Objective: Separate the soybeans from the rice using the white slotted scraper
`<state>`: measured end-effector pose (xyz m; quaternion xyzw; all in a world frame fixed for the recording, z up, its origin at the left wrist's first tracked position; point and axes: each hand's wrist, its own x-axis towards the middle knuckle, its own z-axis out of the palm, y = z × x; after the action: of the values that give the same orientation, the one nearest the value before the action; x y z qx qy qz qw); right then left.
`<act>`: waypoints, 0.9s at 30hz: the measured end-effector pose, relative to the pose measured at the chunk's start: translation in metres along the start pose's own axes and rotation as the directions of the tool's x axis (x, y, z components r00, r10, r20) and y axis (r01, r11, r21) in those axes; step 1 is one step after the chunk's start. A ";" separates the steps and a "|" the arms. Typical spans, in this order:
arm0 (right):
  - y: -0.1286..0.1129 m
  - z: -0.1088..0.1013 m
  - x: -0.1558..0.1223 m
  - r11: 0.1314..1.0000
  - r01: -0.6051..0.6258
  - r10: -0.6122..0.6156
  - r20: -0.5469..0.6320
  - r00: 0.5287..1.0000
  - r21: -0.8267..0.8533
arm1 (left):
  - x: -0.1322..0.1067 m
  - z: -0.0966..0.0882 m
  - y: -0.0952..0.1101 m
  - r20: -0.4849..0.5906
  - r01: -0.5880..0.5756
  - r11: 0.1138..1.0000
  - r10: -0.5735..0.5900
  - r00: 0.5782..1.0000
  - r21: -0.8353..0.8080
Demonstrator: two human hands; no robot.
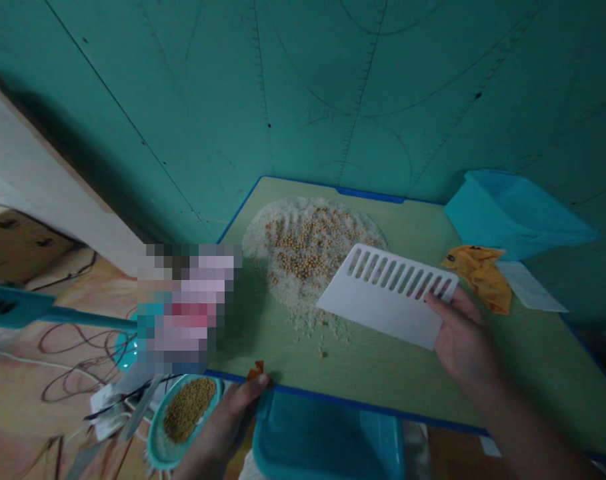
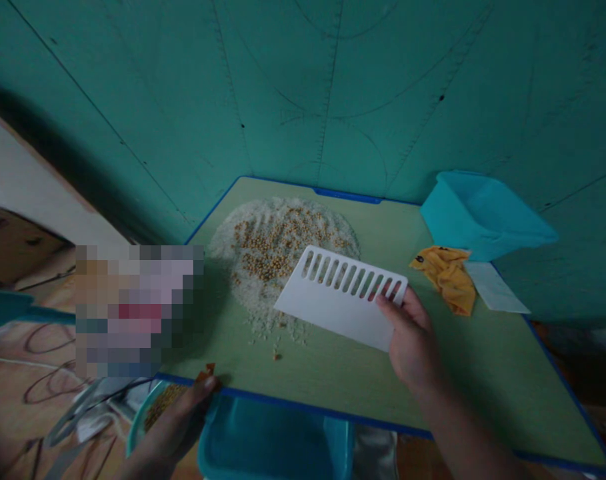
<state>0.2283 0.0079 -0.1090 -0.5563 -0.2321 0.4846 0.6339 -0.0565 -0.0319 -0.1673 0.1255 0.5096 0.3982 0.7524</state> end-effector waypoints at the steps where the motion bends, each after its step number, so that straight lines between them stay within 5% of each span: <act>1: 0.000 0.000 0.000 1.000 -0.001 0.001 -0.003 1.000 -0.001 | 0.000 0.000 0.000 0.001 -0.003 1.000 0.003 1.000 -0.007; 27: 0.007 -0.005 -0.005 0.996 -0.050 0.063 0.211 0.975 -0.068 | 0.001 -0.001 -0.001 -0.009 -0.035 0.999 0.035 0.999 0.000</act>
<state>0.2280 0.0006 -0.1156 -0.5271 -0.2978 0.5517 0.5738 -0.0562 -0.0324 -0.1690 0.1326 0.5108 0.4116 0.7430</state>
